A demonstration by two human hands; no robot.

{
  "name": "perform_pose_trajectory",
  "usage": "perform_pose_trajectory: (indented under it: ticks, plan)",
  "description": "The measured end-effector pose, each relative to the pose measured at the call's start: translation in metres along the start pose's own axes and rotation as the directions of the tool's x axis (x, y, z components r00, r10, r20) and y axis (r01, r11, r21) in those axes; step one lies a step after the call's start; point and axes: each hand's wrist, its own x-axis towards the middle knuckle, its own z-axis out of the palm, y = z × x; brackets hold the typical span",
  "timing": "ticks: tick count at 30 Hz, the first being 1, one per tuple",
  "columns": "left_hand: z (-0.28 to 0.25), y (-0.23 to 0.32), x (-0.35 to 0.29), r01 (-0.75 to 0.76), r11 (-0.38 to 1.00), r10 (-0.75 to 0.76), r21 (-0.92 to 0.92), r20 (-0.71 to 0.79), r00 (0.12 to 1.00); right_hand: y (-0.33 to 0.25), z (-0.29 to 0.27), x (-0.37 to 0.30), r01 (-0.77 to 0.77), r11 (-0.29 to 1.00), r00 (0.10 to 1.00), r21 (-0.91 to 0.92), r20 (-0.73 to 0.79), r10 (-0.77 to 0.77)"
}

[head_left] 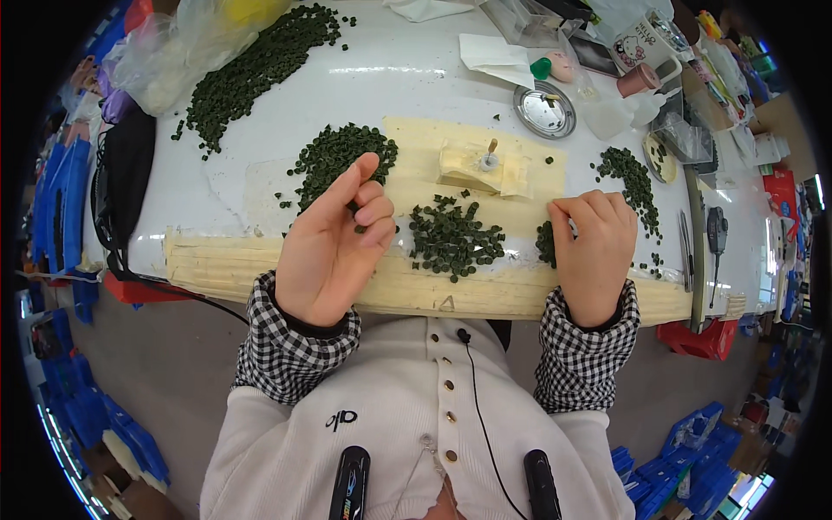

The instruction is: Manually picking small green components from a pile and precisely mounting them onto a white pin-based assembly fixture.

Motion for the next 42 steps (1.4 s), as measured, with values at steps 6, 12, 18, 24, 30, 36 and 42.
perform_pose_trajectory:
  ticks: [6, 12, 18, 24, 30, 36, 42]
  plan:
    - [-0.002, -0.006, -0.008, 0.038, 0.992, -0.05, -0.124, -0.099, 0.994, 0.002, 0.003, 0.001, -0.033, 0.998, 0.999, 0.047, 0.032, 0.032]
    - [0.003, -0.009, -0.011, 0.013, 1.0, -0.012, 0.009, -0.141, 0.99, 0.005, 0.006, 0.005, -0.048, 0.993, 0.999, 0.111, -0.02, 0.05]
    - [0.002, -0.011, -0.013, -0.003, 0.998, 0.008, 0.058, -0.08, 0.997, -0.001, 0.005, 0.006, -0.158, 0.932, 0.965, 0.327, -0.149, 0.215]
    - [-0.008, -0.011, -0.013, 0.103, 0.994, -0.103, 0.031, -0.01, 0.995, -0.004, 0.007, 0.006, -0.15, 0.893, 0.944, 0.424, -0.207, 0.256]
    - [0.014, -0.021, -0.017, 0.119, 0.981, -0.1, 0.155, -0.125, 0.987, -0.005, 0.006, 0.005, -0.16, 0.853, 0.937, 0.497, -0.196, 0.29]
    - [0.015, -0.022, -0.021, 0.114, 0.982, -0.096, 0.15, -0.122, 0.988, -0.006, 0.008, 0.005, -0.084, 0.847, 0.944, 0.525, -0.231, 0.237]
    - [0.012, -0.023, -0.014, 0.14, 0.969, -0.143, 0.205, -0.003, 0.99, -0.007, 0.002, 0.004, -0.058, 0.831, 0.952, 0.553, -0.22, 0.213]
